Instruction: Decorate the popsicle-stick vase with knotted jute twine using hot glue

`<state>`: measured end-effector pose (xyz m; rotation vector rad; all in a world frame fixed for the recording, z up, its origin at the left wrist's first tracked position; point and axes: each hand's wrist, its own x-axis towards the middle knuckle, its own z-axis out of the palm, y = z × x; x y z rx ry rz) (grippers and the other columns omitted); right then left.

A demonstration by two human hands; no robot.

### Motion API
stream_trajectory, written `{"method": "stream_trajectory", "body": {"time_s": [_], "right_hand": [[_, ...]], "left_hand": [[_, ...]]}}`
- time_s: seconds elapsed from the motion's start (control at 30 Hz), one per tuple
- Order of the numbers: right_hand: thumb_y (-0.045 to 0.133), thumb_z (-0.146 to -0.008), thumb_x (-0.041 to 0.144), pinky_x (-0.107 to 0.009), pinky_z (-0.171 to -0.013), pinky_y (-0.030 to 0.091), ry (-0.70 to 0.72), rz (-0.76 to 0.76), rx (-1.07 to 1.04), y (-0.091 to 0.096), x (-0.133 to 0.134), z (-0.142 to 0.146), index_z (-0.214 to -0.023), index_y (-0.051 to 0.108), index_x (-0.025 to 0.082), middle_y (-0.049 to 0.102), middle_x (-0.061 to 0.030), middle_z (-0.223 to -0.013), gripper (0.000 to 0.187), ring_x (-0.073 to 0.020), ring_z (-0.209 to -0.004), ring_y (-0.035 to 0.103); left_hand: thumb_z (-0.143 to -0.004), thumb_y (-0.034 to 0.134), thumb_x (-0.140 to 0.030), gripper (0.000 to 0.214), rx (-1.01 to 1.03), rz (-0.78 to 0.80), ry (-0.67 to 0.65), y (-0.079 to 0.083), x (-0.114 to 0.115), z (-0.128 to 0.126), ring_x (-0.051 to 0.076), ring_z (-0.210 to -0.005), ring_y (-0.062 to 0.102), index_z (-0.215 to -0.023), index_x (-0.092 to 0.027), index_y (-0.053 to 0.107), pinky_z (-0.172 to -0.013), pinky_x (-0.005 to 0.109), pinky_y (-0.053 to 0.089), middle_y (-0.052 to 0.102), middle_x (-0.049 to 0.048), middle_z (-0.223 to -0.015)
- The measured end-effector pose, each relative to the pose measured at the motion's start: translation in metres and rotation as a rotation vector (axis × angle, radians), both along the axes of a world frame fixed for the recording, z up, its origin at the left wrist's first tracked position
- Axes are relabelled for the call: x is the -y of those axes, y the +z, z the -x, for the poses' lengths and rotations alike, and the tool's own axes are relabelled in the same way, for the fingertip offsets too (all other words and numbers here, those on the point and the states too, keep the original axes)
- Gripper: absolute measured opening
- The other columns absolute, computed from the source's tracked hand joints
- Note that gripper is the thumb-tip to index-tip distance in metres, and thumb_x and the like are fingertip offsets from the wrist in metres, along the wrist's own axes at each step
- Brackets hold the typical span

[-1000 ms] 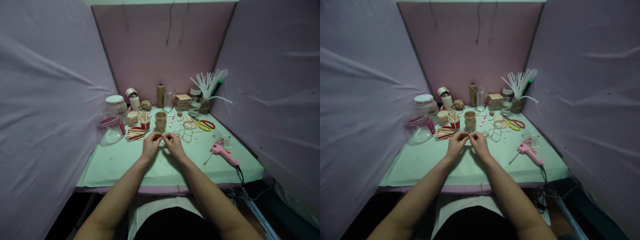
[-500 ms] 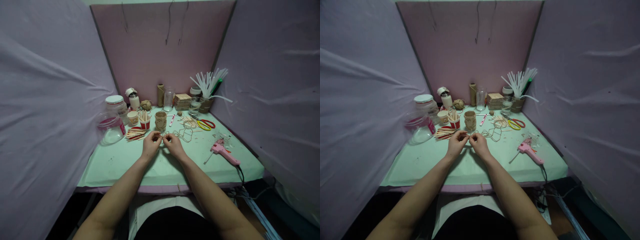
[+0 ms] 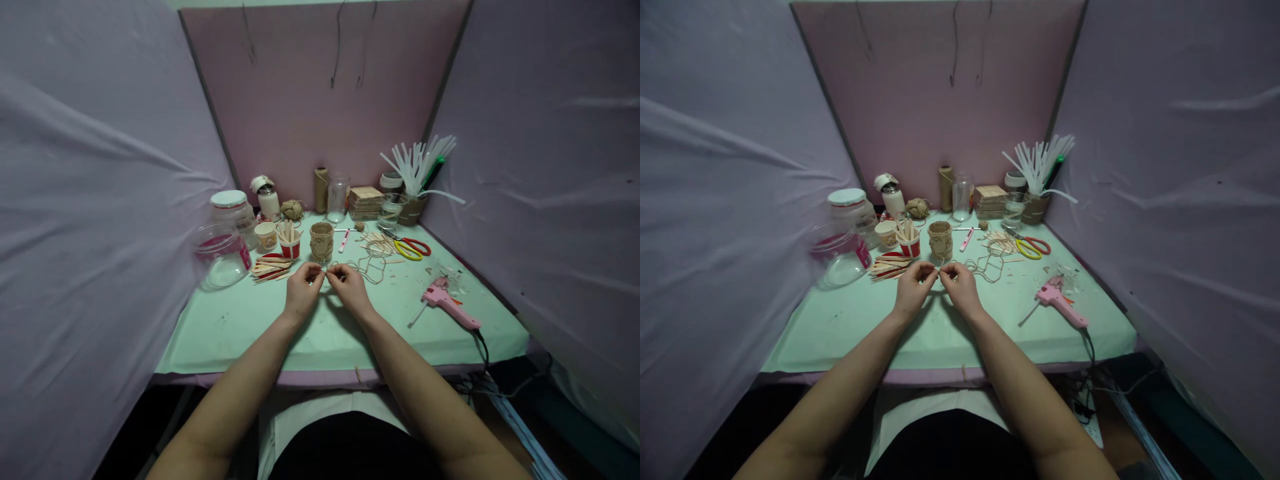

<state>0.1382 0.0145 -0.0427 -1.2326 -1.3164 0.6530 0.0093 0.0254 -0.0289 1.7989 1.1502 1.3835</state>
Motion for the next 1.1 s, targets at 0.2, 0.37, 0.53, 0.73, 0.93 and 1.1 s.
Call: {"method": "stream_trajectory", "body": {"time_s": [0.2,0.37,0.53,0.73,0.93,1.1], "right_hand": [[0.053,-0.072,0.028,-0.029,-0.064,0.044,0.04,0.028,0.006,-0.0029,-0.0034,0.0002,-0.07,0.059,0.021,0.061,0.0,-0.07,0.01,-0.0153,-0.065,0.054],[0.053,-0.072,0.029,-0.026,-0.058,0.041,0.089,0.071,-0.029,-0.0064,-0.0064,-0.0007,-0.069,0.058,0.02,0.058,0.0014,-0.065,0.011,-0.0136,-0.06,0.051],[0.055,-0.073,0.033,-0.024,-0.052,0.037,0.139,0.153,-0.082,-0.0048,-0.0048,-0.0014,-0.07,0.06,0.019,0.056,0.002,-0.063,0.015,-0.0121,-0.056,0.047],[0.057,-0.073,0.036,-0.024,-0.051,0.035,0.151,0.17,-0.132,-0.0015,-0.0023,-0.0008,-0.071,0.061,0.019,0.055,0.0025,-0.062,0.017,-0.0115,-0.054,0.045],[0.057,-0.074,0.035,-0.023,-0.049,0.035,0.127,0.151,-0.128,-0.001,-0.0022,-0.0013,-0.069,0.06,0.02,0.056,0.0022,-0.062,0.016,-0.0118,-0.053,0.046],[0.056,-0.076,0.038,-0.023,-0.047,0.034,0.154,0.162,-0.118,0.0002,-0.0009,-0.0025,-0.068,0.059,0.02,0.053,0.0032,-0.057,0.02,-0.011,-0.049,0.043]], "left_hand": [[-0.076,0.063,-0.022,0.01,0.016,0.05,-0.037,-0.0015,-0.0008,0.0012,0.015,-0.074,0.065,-0.085,-0.018,0.063,-0.071,0.027,0.05,0.069,0.0027,-0.08],[-0.076,0.063,-0.02,0.012,0.006,0.042,-0.043,-0.0016,-0.0011,0.0023,0.016,-0.078,0.064,-0.089,-0.018,0.064,-0.075,0.028,0.049,0.069,0.0035,-0.082],[-0.077,0.061,-0.019,0.014,-0.007,0.036,-0.057,-0.0027,-0.0034,0.003,0.015,-0.077,0.062,-0.09,-0.018,0.062,-0.075,0.028,0.048,0.066,0.0024,-0.08],[-0.073,0.062,-0.019,0.017,0.102,0.105,-0.073,-0.0046,-0.0072,0.0023,0.014,-0.075,0.061,-0.09,-0.017,0.059,-0.074,0.027,0.048,0.064,0.0014,-0.079],[-0.068,0.065,-0.018,0.022,0.124,0.165,-0.109,-0.0031,-0.0062,0.0016,0.013,-0.07,0.06,-0.089,-0.017,0.058,-0.072,0.026,0.048,0.064,0.0,-0.076],[-0.066,0.069,-0.023,0.022,0.248,0.234,-0.117,-0.0029,-0.0072,0.0003,0.011,-0.068,0.059,-0.085,-0.018,0.057,-0.067,0.024,0.047,0.062,-0.0014,-0.073]]}}
